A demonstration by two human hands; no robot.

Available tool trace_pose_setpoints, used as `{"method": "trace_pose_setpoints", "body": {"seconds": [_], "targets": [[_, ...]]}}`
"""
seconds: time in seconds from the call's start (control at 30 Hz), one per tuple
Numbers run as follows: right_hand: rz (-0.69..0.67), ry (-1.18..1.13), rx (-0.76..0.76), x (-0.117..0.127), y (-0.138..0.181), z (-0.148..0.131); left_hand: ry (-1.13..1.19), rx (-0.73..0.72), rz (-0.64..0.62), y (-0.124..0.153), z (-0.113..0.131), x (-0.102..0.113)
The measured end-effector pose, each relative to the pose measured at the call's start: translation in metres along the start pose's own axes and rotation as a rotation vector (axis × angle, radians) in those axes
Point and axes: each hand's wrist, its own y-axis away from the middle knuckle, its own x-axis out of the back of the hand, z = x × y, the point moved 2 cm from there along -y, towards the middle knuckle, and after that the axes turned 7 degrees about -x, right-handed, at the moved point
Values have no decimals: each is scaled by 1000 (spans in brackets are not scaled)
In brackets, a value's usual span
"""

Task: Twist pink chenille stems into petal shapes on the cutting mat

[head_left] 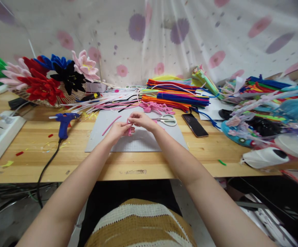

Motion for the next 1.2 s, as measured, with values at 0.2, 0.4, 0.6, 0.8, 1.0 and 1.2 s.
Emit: {"method": "trace_pose_setpoints", "body": {"seconds": [0.2,0.4,0.6,0.8,1.0,1.2], "targets": [[256,-232,-15,2,-6,10,36,-14,10,1,3,-3],[362,-321,-60,-7,-5,13,51,55,-17,2,2,-8],[392,-456,-76,-12,-7,12,95,6,-50,-3,2,-9],[303,-256,-102,-4,-9,10,44,41,-2,0,-1,-5],[89,206,29,16,-4,-4,-8,86,5,3,-4,-1],[56,241,64,14,-1,-8,-28,125,-10,5,-6,-3]]}}
